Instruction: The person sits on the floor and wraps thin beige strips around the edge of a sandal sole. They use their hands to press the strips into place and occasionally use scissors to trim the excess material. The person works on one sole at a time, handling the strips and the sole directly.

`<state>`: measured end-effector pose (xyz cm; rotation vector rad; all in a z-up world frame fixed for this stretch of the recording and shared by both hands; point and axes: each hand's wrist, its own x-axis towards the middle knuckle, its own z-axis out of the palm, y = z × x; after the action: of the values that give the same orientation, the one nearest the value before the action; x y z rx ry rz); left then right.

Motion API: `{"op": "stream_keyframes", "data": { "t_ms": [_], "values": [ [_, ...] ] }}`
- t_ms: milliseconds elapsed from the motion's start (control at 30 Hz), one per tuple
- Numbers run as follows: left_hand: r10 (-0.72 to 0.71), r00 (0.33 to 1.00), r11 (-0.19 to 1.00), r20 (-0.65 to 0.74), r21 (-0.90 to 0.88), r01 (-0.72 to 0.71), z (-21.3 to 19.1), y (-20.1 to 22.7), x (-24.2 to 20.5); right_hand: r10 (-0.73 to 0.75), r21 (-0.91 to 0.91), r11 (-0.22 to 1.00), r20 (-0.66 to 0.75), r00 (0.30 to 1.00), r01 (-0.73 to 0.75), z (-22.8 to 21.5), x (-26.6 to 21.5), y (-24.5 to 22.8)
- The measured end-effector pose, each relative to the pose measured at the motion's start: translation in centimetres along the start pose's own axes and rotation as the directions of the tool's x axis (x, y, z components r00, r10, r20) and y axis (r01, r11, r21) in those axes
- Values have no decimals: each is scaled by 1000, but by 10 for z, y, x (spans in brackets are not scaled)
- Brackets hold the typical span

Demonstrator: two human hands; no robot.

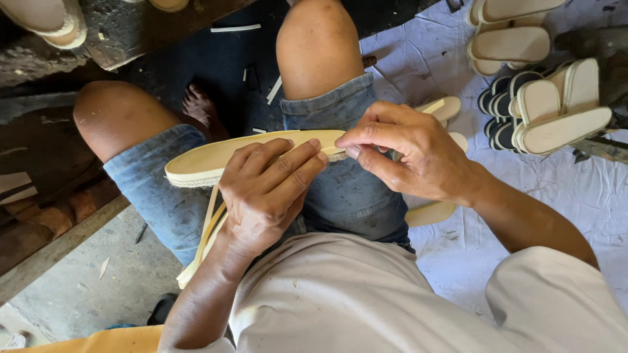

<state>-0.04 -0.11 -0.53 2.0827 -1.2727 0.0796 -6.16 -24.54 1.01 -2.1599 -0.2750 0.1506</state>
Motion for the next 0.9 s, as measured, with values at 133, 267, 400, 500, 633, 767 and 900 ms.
{"op": "stream_keyframes", "data": {
  "t_ms": [133,267,400,500,633,767,900],
  "values": [
    [-4,1000,1000,9,-6,4,0,0,2,-16,-5,1000,-10,1000,16,1,0,0],
    [-3,1000,1000,-7,6,3,0,1,4,12,53,999,-20,1000,-11,5,-3,1],
    [-19,1000,999,-6,31,19,2,3,6,30,99,995,-55,998,-24,11,-7,4],
    [16,999,999,-30,31,-15,2,1,7,24,117,993,-86,996,-14,20,-8,10],
    [22,1000,999,-3,44,-22,10,-2,2,14,157,988,-93,996,1,26,-3,10],
    [23,989,994,-147,112,-7,23,-2,2,199,337,930,-133,971,-145,33,-2,9],
    [38,990,997,-134,70,-29,18,6,4,158,261,959,-168,973,-110,28,-5,20]
  ]
}}
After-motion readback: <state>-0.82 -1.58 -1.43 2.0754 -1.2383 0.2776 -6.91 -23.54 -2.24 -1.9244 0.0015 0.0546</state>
